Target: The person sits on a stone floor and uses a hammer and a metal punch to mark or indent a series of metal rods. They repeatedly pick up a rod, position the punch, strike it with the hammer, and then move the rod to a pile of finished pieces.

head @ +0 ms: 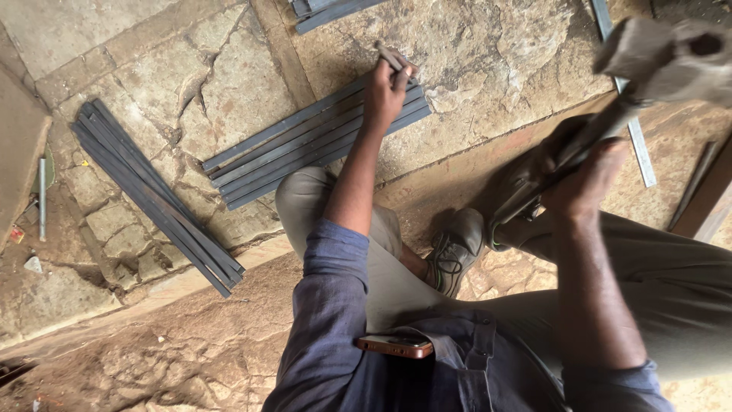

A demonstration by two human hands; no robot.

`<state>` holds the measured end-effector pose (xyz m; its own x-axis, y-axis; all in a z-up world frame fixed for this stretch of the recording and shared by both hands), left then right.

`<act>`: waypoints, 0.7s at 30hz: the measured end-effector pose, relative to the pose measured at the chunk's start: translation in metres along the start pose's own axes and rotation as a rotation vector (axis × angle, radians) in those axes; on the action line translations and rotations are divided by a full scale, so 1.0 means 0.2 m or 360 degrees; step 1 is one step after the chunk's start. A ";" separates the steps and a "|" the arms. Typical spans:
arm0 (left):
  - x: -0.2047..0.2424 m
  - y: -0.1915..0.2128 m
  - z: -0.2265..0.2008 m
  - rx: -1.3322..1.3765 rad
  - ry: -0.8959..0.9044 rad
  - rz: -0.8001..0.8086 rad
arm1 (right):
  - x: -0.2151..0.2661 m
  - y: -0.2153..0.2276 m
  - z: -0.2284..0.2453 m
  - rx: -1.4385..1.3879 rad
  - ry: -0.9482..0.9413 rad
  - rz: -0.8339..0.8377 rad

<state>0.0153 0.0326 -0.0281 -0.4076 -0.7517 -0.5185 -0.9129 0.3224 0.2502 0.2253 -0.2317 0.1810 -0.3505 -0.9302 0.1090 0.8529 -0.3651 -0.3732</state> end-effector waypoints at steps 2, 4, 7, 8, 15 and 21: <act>0.00 -0.01 -0.01 -0.0120 0.0007 0.0135 | -0.03 0.05 0.08 -0.0216 0.0026 0.0040; -0.01 -0.05 -0.04 -0.0281 -0.0020 0.0242 | -0.11 0.12 0.19 -0.0298 0.0127 0.0088; 0.00 -0.05 -0.08 -0.0393 -0.0136 0.0308 | -0.20 0.24 0.37 -0.0072 0.0422 0.0096; 0.00 -0.04 -0.11 -0.0407 -0.0191 0.0314 | -0.22 0.26 0.43 0.0036 0.0532 0.0089; 0.00 -0.01 -0.25 -0.0500 -0.0177 0.0352 | -0.42 -0.30 -0.06 0.2430 -0.0489 0.0163; 0.10 0.00 -0.32 -0.0477 -0.0329 0.0185 | -0.16 -0.29 -0.21 0.1556 -0.0729 -0.0280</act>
<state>0.0079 -0.0189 0.0143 -0.5313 -0.5784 -0.6190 -0.8264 0.1931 0.5290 0.1709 -0.1799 0.1612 -0.4932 -0.7140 0.4970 0.8145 -0.1782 0.5521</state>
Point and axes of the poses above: each hand's wrist, its own x-axis away from the middle knuckle, its own y-axis out of the back of the hand, z = x × y, the point moved 2 cm from there along -x, towards the middle knuckle, and after that the axes turned 15 degrees about -y, right-handed, at the moved point
